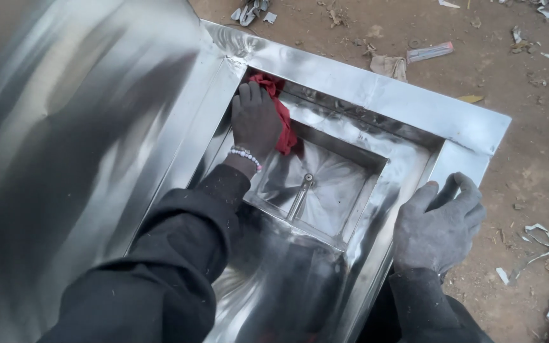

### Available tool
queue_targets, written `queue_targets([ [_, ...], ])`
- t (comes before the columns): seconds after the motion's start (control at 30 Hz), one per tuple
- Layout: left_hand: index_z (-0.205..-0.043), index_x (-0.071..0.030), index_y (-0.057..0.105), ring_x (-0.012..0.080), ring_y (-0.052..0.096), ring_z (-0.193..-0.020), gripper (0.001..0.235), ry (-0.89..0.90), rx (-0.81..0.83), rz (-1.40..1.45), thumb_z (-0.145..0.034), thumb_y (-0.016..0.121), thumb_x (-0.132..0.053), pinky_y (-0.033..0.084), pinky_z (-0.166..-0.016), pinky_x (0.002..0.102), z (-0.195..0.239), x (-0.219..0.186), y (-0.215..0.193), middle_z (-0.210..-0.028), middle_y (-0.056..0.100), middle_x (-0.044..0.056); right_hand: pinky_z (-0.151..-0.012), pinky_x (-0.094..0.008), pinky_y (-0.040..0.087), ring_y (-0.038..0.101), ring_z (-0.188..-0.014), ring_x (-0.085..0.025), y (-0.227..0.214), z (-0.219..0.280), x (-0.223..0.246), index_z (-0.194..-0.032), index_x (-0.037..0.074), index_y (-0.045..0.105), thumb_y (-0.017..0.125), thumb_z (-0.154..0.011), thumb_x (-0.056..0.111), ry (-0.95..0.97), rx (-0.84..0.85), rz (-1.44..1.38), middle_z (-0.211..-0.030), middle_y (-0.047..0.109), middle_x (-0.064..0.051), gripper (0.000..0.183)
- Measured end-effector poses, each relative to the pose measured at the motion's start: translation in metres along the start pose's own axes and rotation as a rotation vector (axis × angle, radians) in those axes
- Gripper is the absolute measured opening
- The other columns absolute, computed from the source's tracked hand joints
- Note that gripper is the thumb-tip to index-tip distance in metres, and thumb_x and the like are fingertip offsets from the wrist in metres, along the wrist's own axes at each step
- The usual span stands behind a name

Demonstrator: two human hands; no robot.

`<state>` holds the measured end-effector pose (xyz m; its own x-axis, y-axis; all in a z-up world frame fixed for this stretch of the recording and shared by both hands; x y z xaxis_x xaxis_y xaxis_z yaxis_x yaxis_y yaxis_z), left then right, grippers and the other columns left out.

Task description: Cleaning and polishing a stainless steel sink unit with a red cloth

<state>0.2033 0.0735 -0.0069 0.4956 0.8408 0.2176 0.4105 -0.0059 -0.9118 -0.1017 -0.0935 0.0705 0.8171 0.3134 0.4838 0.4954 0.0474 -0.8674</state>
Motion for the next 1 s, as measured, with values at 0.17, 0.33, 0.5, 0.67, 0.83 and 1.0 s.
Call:
queue_targets([
  [0.17, -0.090, -0.016, 0.072, 0.0267, 0.059, -0.088, 0.018, 0.140, 0.103, -0.105, -0.088, 0.055, -0.022, 0.047, -0.078, 0.039, -0.001, 0.007, 0.030, -0.105, 0.064, 0.011, -0.083, -0.062, 0.046, 0.058, -0.108, -0.045, -0.001, 0.001, 0.000, -0.133, 0.010, 0.055, 0.055, -0.102, 0.029, 0.048, 0.044, 0.012, -0.123, 0.056, -0.021, 0.036],
  [0.33, -0.101, -0.014, 0.073, 0.0221, 0.069, -0.087, 0.035, 0.146, 0.493, -0.195, -0.103, 0.055, -0.043, 0.058, -0.064, 0.033, 0.029, 0.023, 0.033, -0.101, 0.070, 0.012, -0.080, -0.062, 0.048, 0.058, -0.110, -0.045, -0.003, 0.001, 0.001, -0.134, 0.009, 0.056, 0.058, -0.101, 0.027, 0.004, -0.011, -0.028, -0.124, 0.058, -0.021, 0.037],
  [0.5, -0.081, -0.021, 0.070, 0.0144, 0.067, -0.077, 0.019, 0.333, 0.687, -0.398, -0.092, 0.064, -0.035, 0.053, -0.056, 0.026, 0.095, 0.039, -0.015, -0.081, 0.068, -0.001, -0.080, -0.060, 0.049, 0.059, -0.109, -0.041, -0.002, 0.001, 0.000, -0.136, 0.011, 0.054, 0.056, -0.103, 0.030, 0.024, 0.026, -0.007, -0.127, 0.056, -0.019, 0.038],
  [0.67, -0.102, -0.011, 0.075, 0.0358, 0.072, -0.103, 0.032, -0.025, 1.114, 0.182, -0.084, 0.056, -0.029, 0.057, -0.083, 0.046, 0.139, 0.065, -0.063, -0.109, 0.075, 0.014, -0.079, -0.059, 0.049, 0.060, -0.108, -0.040, -0.001, 0.001, -0.001, -0.135, 0.010, 0.057, 0.058, -0.103, 0.029, -0.004, 0.001, 0.013, -0.128, 0.057, -0.017, 0.038],
  [0.83, -0.068, -0.014, 0.056, 0.0110, 0.042, -0.048, 0.043, -0.953, 0.703, 1.230, -0.105, 0.052, -0.035, 0.030, -0.043, 0.028, 0.192, 0.089, -0.119, -0.057, 0.046, -0.004, -0.084, -0.059, 0.047, 0.058, -0.109, -0.042, -0.002, 0.000, -0.001, -0.133, 0.008, 0.056, 0.057, -0.102, 0.028, -0.023, 0.010, -0.014, -0.125, 0.057, -0.021, 0.037],
  [1.0, -0.087, -0.005, 0.068, 0.0182, 0.054, -0.060, 0.047, -1.302, 0.430, 0.978, -0.103, 0.052, -0.046, 0.049, -0.048, 0.035, 0.222, 0.121, -0.165, -0.072, 0.058, 0.007, -0.081, -0.059, 0.048, 0.059, -0.106, -0.042, -0.002, 0.002, 0.000, -0.132, 0.008, 0.056, 0.057, -0.102, 0.026, -0.038, -0.016, -0.026, -0.122, 0.058, -0.020, 0.036],
])
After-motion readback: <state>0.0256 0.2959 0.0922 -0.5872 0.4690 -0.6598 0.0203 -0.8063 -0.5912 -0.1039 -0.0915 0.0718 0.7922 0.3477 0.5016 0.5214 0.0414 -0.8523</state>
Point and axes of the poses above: each hand's wrist, its own z-axis away from the middle knuckle, its own y-axis out of the palm, x = y × z, the point moved 6 cm from there along -z, towards the middle knuckle
